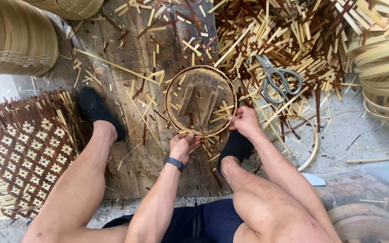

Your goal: The person trims the excess woven bamboo from the edges of a round basket using shears. They repeatedly place a circular frame on the woven mat, trim the overhang, and stack the finished baskets.

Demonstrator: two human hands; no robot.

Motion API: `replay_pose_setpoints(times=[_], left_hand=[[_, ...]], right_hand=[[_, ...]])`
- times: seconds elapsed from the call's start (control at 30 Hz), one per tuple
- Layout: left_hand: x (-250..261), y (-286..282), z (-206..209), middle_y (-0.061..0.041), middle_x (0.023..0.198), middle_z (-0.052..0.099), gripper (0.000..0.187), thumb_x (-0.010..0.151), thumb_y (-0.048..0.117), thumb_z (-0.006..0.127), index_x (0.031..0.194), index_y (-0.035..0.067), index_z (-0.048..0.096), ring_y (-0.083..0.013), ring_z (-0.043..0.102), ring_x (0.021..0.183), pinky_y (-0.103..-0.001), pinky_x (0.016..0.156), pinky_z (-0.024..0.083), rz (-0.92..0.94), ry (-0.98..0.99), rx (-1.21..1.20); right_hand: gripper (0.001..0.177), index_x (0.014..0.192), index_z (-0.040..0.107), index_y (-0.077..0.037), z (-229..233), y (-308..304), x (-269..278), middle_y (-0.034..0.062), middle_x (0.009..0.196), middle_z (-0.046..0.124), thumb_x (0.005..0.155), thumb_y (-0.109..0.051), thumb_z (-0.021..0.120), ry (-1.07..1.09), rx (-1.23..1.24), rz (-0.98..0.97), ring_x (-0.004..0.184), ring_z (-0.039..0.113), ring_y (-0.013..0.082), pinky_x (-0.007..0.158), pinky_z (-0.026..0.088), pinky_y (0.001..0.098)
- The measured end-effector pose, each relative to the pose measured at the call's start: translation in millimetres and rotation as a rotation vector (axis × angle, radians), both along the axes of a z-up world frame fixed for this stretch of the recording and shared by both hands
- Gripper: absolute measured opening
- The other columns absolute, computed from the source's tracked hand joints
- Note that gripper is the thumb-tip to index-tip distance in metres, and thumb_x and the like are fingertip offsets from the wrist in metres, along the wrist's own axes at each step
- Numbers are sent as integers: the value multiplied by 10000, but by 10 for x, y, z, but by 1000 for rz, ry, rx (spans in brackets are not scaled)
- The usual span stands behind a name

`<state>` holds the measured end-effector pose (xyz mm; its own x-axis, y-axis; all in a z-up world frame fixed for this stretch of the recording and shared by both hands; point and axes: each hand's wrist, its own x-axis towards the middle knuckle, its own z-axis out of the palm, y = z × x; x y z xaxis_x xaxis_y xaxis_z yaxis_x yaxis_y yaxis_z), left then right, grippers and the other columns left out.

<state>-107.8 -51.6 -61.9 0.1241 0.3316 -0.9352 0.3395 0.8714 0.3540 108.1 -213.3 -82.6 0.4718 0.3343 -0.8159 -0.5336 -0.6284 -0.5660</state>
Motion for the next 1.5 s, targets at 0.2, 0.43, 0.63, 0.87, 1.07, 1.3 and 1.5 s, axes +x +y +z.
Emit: replay_pose_setpoints(times=[0.2,0.43,0.63,0.87,1.07,1.3,1.5], left_hand=[[289,245,629,-136,945,704,292,870,75,801,1094,49,616,-228,640,730,-379,685,541,-180,108,225],[554,510,1538,-133,1268,636,404,902,73,778,1240,-12,574,-205,681,1130,-336,988,593,-620,-388,1007],[575,639,1356,-109,1202,730,495,920,147,747,1386,56,608,-185,690,1046,-335,878,581,-434,-329,711],[151,1604,129,-116,1214,745,598,959,406,741,1357,-29,641,-136,674,1046,-281,932,531,-320,-40,680],[436,1597,43,-240,1343,647,520,987,299,759,1365,-32,624,-363,630,1237,-438,1078,468,-724,408,1364],[1334,123,171,-300,1575,368,771,878,376,688,1464,-65,449,-442,298,1494,-551,1192,297,-1339,171,1358],[552,144,112,-189,1556,518,700,753,36,642,1446,-8,555,-320,415,1495,-428,1184,358,-1450,31,1408]], right_hand=[[920,1486,425,54,619,199,173,253,1353,579,831,-442,839,-634,8,156,1196,625,294,995,563,458],[978,1455,292,-74,1353,814,178,161,1310,550,721,-504,774,361,519,-327,1186,619,303,821,650,572],[702,1381,500,-11,1087,418,227,163,1236,580,849,-424,696,481,756,-429,1143,608,326,932,560,599],[890,1522,457,-93,1058,-463,521,116,1415,590,855,-627,710,191,950,-745,1379,552,309,1183,461,494],[1020,1533,326,13,504,-675,1093,225,1428,406,794,-378,910,-473,263,-367,1312,429,410,1127,353,590],[1374,1660,73,-171,30,-306,1230,250,1631,272,674,-406,1001,-868,-588,239,1486,284,452,1206,139,671],[1382,1704,43,-185,-63,-400,1170,277,1626,272,697,-428,957,-868,-566,274,1480,270,498,1223,116,683]])
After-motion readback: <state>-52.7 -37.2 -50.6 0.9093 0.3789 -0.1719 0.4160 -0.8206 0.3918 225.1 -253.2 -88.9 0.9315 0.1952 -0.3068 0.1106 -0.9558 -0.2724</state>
